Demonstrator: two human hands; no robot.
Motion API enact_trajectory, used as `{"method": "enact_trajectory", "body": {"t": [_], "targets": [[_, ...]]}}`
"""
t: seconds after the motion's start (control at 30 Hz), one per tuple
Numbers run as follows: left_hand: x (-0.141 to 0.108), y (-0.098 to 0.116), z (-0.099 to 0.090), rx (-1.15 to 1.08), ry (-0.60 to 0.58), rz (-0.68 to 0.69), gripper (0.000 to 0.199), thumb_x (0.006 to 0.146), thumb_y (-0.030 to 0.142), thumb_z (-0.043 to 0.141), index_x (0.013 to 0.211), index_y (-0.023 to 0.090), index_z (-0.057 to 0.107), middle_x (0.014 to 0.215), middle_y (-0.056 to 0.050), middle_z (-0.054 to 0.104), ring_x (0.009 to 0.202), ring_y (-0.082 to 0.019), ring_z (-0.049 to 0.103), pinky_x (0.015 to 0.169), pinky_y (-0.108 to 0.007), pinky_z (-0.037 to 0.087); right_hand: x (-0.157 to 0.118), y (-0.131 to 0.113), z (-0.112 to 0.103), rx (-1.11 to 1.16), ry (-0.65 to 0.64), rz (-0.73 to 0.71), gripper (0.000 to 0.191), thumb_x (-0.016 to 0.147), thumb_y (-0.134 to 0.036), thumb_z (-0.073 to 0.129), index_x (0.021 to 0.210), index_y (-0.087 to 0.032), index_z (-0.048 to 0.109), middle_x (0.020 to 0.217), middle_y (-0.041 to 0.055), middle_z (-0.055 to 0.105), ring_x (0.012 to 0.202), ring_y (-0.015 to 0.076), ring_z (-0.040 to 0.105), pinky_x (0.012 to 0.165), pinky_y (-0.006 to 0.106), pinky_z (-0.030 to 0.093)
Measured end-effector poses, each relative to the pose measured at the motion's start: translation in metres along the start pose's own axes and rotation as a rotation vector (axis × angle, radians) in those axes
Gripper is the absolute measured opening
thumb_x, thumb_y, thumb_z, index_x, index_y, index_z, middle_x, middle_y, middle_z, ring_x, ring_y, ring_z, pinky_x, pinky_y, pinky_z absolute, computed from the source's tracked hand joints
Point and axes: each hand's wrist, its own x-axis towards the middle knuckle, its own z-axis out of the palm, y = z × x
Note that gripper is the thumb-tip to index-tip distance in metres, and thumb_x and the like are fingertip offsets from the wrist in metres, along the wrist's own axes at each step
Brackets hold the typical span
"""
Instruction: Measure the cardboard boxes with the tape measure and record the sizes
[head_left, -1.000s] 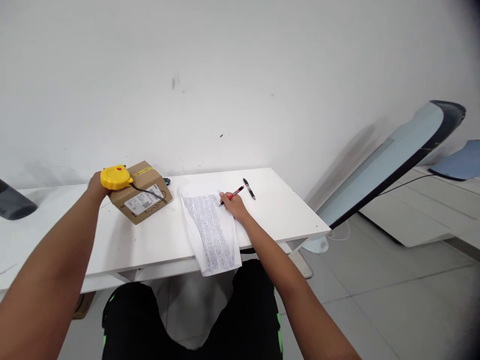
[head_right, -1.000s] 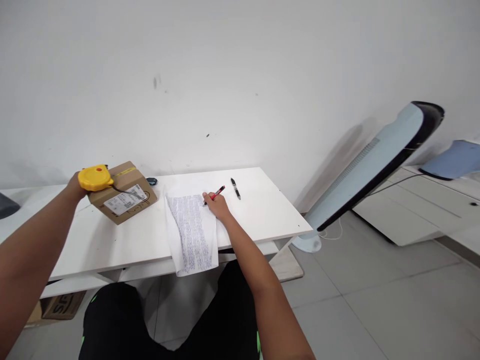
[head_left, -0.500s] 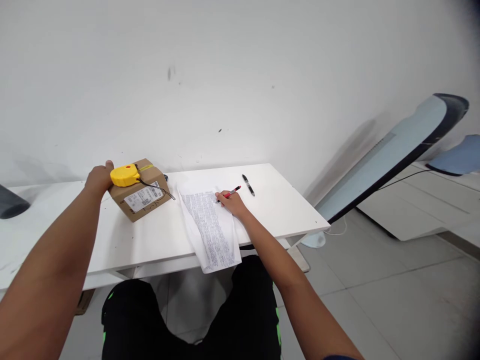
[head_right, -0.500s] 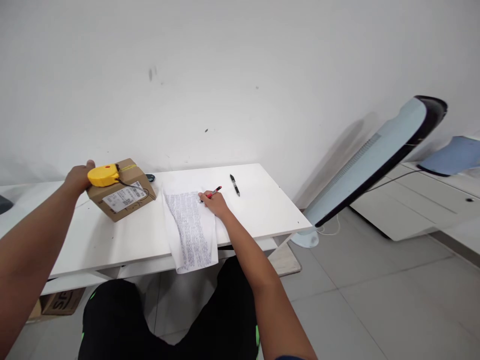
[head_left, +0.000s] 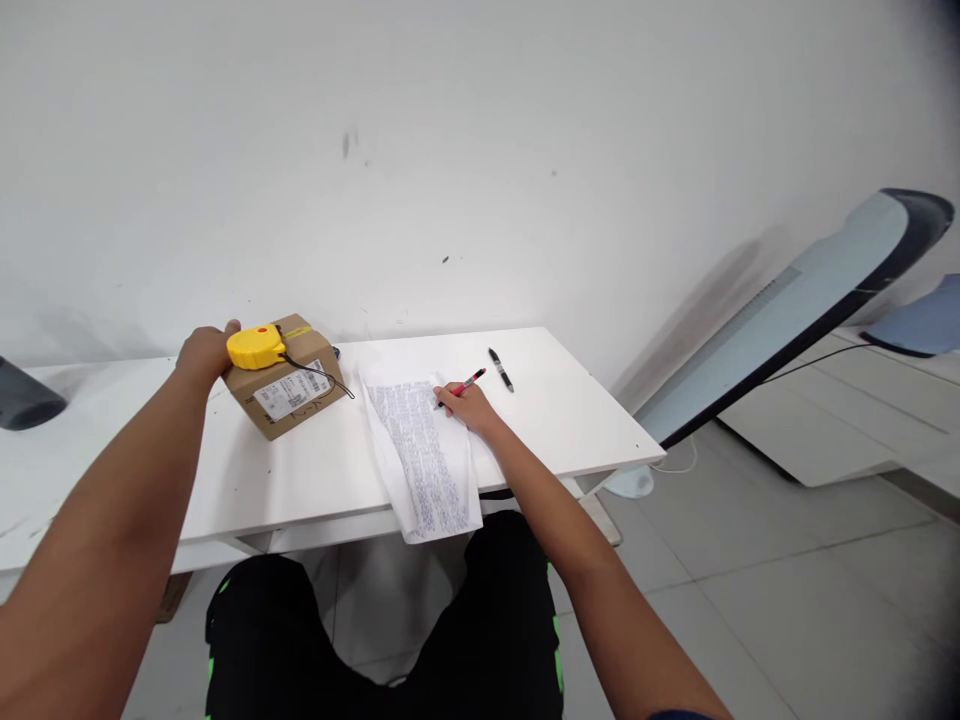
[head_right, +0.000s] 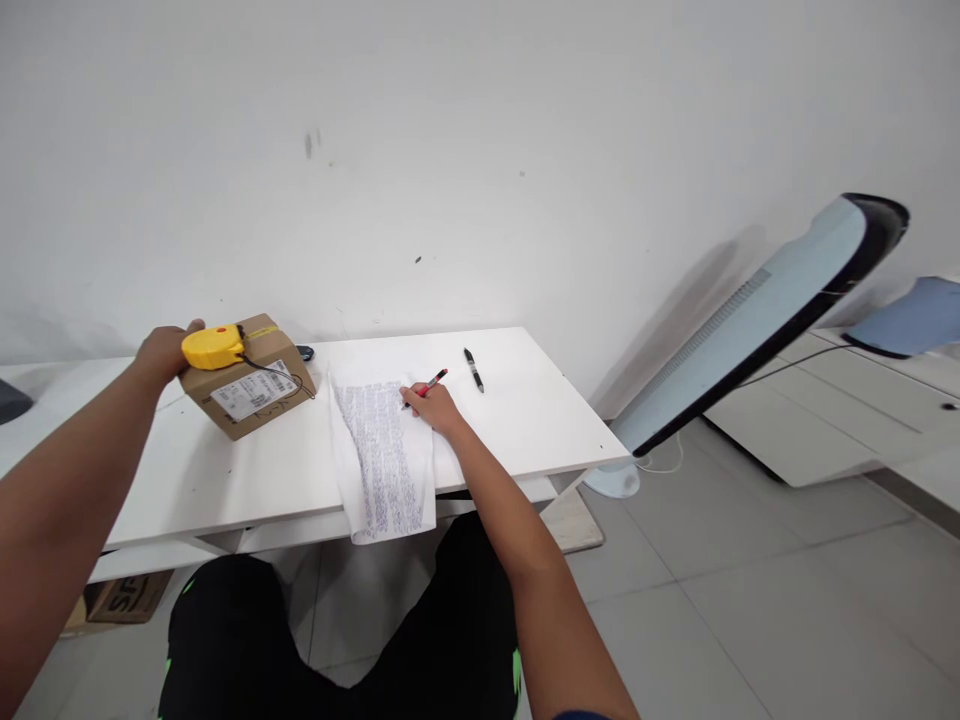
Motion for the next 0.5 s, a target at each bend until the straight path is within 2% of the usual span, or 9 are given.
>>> {"method": "enact_trajectory", "body": {"t": [0.17,0.37,0.5], "targets": [[-0.013,0.009,-0.005,-0.018,0.023,-0.033,0.055,0.090,0.058,0.037,0.091,0.010,0.064,0.106,-0.023,0.069,0.094,-0.033,0.063,0.076,-0.040,0.049,-0.001,-0.003,0.000,-0.010,0.081,0.015,0.044,0.083,-0.054,0.053,0.056,-0.020,0.056,0.056,-0.0006,0.055,0.055,0.0124,0.046,0.058,0.027,0.037],[-0.020,0.012,-0.008,-0.031,0.004,-0.052,0.053,0.091,0.057,0.037,0.094,0.011,0.062,0.113,-0.022,0.067,0.100,-0.033,0.062,0.083,-0.043,0.049,-0.001,-0.003,0.001,-0.017,0.077,0.031,0.044,0.083,-0.051,0.054,0.053,-0.020,0.053,0.056,-0.0011,0.054,0.053,0.0109,0.044,0.059,0.027,0.037],[-0.019,0.011,-0.008,-0.035,-0.005,-0.052,0.053,0.091,0.057,0.038,0.095,0.009,0.062,0.115,-0.023,0.066,0.104,-0.033,0.061,0.085,-0.043,0.048,-0.001,-0.003,0.001,-0.025,0.084,0.022,0.041,0.084,-0.051,0.054,0.057,-0.020,0.057,0.054,-0.0021,0.053,0.053,0.0114,0.045,0.060,0.027,0.037]]}}
